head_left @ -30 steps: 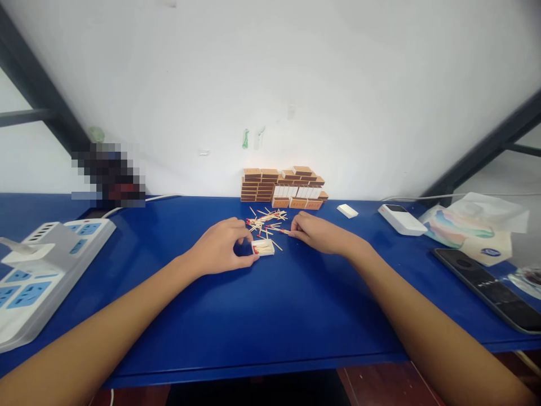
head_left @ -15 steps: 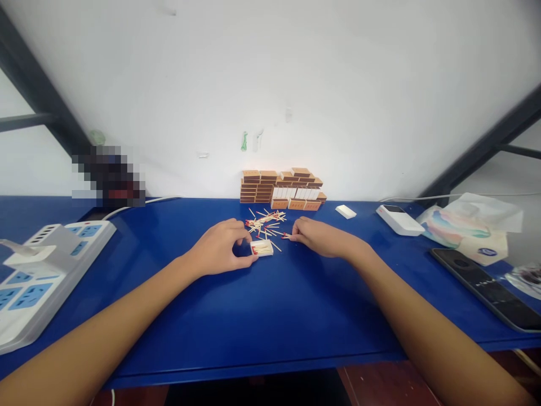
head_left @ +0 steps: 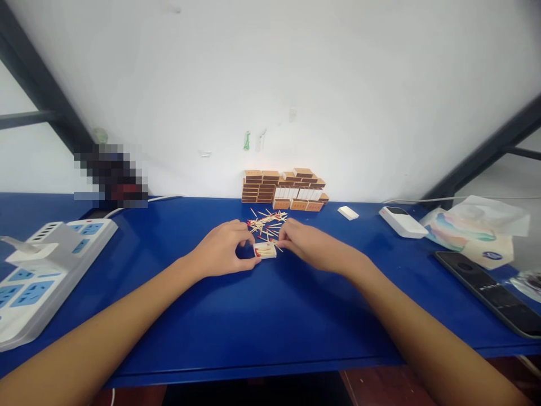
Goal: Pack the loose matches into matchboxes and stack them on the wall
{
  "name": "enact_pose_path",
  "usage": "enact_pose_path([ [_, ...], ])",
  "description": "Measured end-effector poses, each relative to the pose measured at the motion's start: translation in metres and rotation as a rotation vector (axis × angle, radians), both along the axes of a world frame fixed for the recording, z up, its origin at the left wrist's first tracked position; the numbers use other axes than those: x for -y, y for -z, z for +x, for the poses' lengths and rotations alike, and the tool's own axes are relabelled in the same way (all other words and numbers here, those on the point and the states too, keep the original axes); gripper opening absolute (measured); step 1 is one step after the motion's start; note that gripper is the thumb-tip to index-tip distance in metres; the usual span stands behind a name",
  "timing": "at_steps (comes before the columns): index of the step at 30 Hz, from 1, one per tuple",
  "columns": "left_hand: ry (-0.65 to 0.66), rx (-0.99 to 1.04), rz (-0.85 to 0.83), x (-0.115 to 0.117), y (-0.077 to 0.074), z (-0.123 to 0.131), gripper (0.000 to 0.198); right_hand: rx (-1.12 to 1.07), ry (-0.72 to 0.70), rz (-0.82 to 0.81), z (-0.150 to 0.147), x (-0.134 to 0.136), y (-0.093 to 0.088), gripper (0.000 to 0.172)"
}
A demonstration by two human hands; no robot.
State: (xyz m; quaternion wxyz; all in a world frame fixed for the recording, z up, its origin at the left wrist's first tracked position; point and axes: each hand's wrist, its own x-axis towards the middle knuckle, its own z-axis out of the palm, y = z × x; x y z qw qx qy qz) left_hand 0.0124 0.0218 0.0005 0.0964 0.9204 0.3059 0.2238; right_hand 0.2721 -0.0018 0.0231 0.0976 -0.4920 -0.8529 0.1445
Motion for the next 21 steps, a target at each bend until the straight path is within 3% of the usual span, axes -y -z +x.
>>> enact_pose_path([
  [5,-0.002,0.005,-0.007,0.001,0.001,0.001,0.026,0.132,-0.123,0.106,-0.028,0.009,0.012,0.015],
  [10,0.006,0.003,-0.001,0.001,-0.001,0.0,0.024,0.069,-0.16,0.134,-0.021,0.005,0.011,0.015],
  [16,-0.005,0.013,-0.009,0.001,-0.001,0.0,0.025,0.069,0.084,0.112,0.024,-0.01,-0.009,0.018],
  [21,-0.027,0.016,-0.006,0.0,-0.003,-0.002,0.025,0.118,0.134,-0.052,0.049,-0.022,0.001,0.021],
])
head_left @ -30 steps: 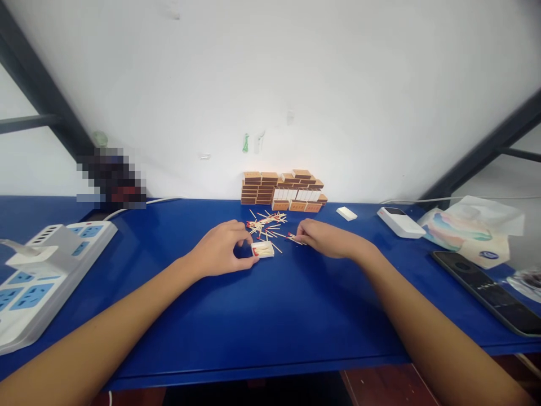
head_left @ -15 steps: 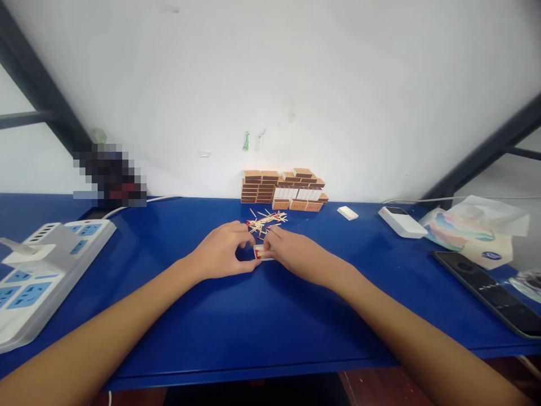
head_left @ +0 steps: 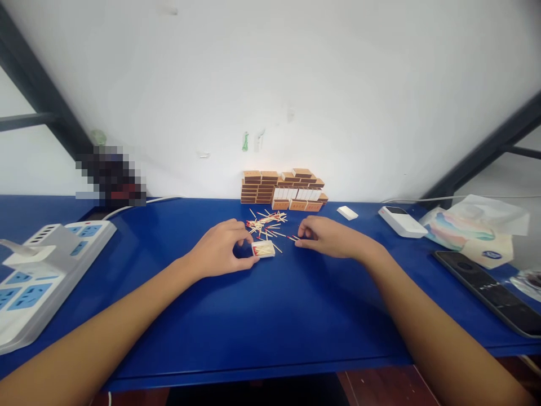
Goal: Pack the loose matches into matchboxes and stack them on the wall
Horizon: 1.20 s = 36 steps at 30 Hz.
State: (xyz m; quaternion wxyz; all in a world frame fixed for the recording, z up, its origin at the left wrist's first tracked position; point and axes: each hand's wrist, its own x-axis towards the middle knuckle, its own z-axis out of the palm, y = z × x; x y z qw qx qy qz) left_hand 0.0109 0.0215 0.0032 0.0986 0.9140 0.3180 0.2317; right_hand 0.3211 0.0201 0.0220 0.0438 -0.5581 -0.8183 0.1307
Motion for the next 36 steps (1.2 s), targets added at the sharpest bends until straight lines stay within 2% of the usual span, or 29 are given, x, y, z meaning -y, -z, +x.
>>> enact_pose_path([
  [5,-0.005,0.011,0.007,0.003,-0.001,0.002,0.024,0.008,0.016,-0.025,-0.009,0.0,0.008,0.015],
  [8,0.032,0.017,-0.015,0.006,-0.001,0.004,0.024,0.02,-0.014,-0.01,-0.017,0.003,0.007,0.017],
  [13,0.003,0.027,0.004,0.004,0.001,0.004,0.022,-0.048,-0.047,0.042,-0.03,0.013,0.002,0.018],
  [16,0.014,0.024,-0.002,0.004,0.004,0.004,0.024,-0.107,-0.11,0.105,-0.049,0.025,0.0,0.014],
  [21,0.02,0.012,-0.004,0.004,0.005,0.005,0.024,-0.049,-0.218,0.15,-0.069,0.036,0.003,0.009],
  [23,0.024,0.012,0.001,0.002,0.003,0.003,0.024,-0.068,-0.191,0.183,-0.065,0.032,0.004,0.009],
  [27,-0.003,0.014,0.017,-0.004,-0.003,-0.005,0.023,-0.12,-0.04,0.266,-0.05,0.023,0.006,0.011],
  [33,-0.031,0.043,0.013,-0.007,-0.01,-0.01,0.024,-0.045,-0.027,0.123,-0.055,0.024,0.015,0.013],
  [36,0.015,0.053,-0.02,-0.001,-0.008,-0.006,0.023,0.015,-0.018,0.084,-0.055,0.024,0.013,0.015],
])
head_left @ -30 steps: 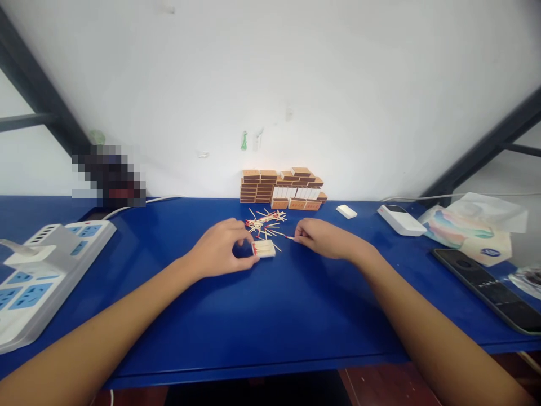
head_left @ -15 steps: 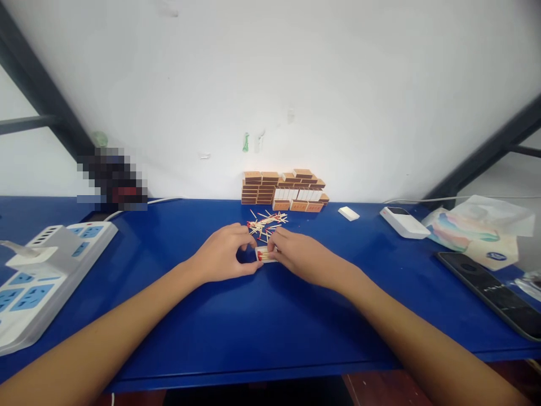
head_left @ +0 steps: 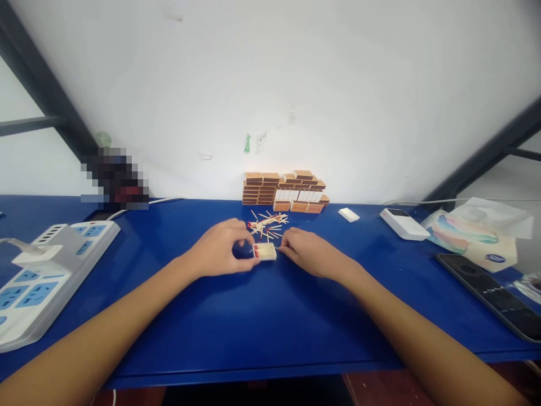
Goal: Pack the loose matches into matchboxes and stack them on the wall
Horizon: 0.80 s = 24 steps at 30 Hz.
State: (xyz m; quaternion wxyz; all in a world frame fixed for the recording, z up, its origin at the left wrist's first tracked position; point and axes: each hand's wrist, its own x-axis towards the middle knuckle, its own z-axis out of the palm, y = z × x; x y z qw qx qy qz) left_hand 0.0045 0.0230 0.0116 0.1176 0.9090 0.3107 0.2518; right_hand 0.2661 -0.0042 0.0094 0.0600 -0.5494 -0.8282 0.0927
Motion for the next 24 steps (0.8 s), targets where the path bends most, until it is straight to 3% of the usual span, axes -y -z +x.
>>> enact_pose_path([
  [5,0.013,-0.014,0.0,0.003,0.004,0.004,0.024,-0.076,-0.026,0.098,-0.002,0.005,-0.009,0.014],
  [10,0.03,-0.021,-0.009,0.001,0.004,0.005,0.021,-0.101,-0.146,0.146,-0.016,0.011,-0.004,0.013],
  [14,-0.014,-0.028,0.048,-0.006,-0.002,-0.003,0.025,-0.209,0.023,0.266,-0.016,-0.002,0.002,0.016],
  [17,-0.067,-0.021,0.114,-0.017,-0.008,-0.014,0.025,-0.236,0.154,0.269,-0.019,-0.013,0.005,0.018],
  [24,-0.156,0.027,0.169,-0.033,-0.013,-0.034,0.025,-0.048,0.201,0.141,-0.039,-0.019,0.011,0.021],
])
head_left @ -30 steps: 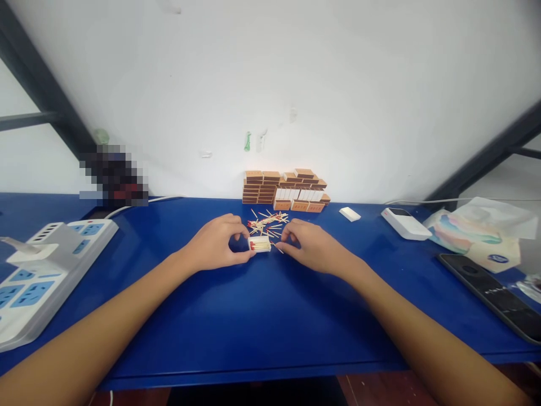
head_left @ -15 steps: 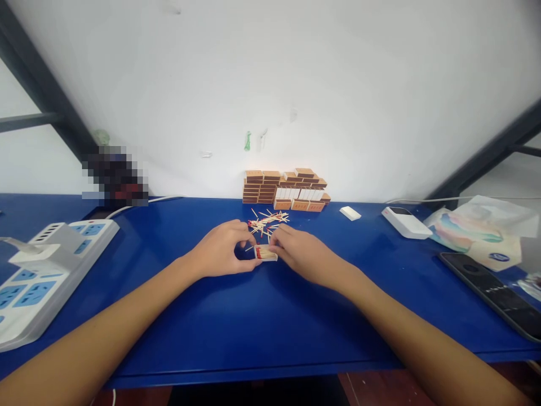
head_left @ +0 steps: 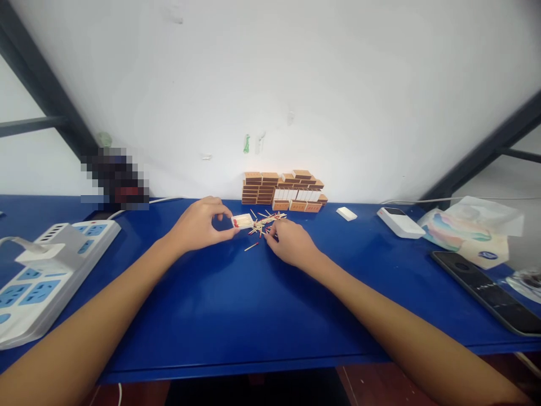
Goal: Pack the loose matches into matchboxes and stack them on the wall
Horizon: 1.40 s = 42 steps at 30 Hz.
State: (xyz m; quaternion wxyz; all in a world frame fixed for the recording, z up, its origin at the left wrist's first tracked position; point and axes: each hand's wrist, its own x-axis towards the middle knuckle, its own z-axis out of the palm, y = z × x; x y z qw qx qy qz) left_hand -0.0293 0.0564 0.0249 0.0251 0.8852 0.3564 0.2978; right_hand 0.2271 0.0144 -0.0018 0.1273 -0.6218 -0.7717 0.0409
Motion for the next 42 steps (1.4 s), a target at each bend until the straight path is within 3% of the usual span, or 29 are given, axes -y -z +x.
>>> enact_pose_path([
  [5,-0.002,-0.044,-0.061,0.006,0.002,0.006,0.023,0.122,-0.025,-0.092,0.013,0.003,-0.007,0.021],
  [9,0.046,-0.071,-0.083,0.017,0.007,0.018,0.028,0.092,-0.07,-0.013,0.028,0.008,-0.016,0.02],
  [12,0.101,-0.065,-0.104,0.024,0.011,0.026,0.027,-0.03,-0.208,0.061,0.025,0.013,-0.019,0.015],
  [16,0.143,-0.027,-0.13,0.029,0.011,0.03,0.024,-0.028,-0.373,0.078,0.013,0.019,-0.016,0.008],
  [24,0.06,-0.018,-0.073,0.014,0.002,0.014,0.024,-0.224,-0.345,0.179,0.017,0.013,-0.01,0.011],
  [28,0.05,-0.038,-0.062,0.011,0.001,0.01,0.026,-0.178,-0.438,0.126,0.009,0.016,-0.003,0.009],
  [32,0.024,-0.022,-0.101,0.005,0.003,0.005,0.027,-0.161,-0.46,0.107,-0.001,0.017,0.003,0.021],
  [38,0.022,-0.072,-0.188,-0.008,0.012,-0.002,0.025,-0.09,-0.48,0.064,-0.006,0.013,0.003,0.008],
  [42,0.031,-0.117,-0.217,-0.006,0.013,0.0,0.024,-0.008,-0.527,0.033,-0.007,0.015,0.002,0.011],
])
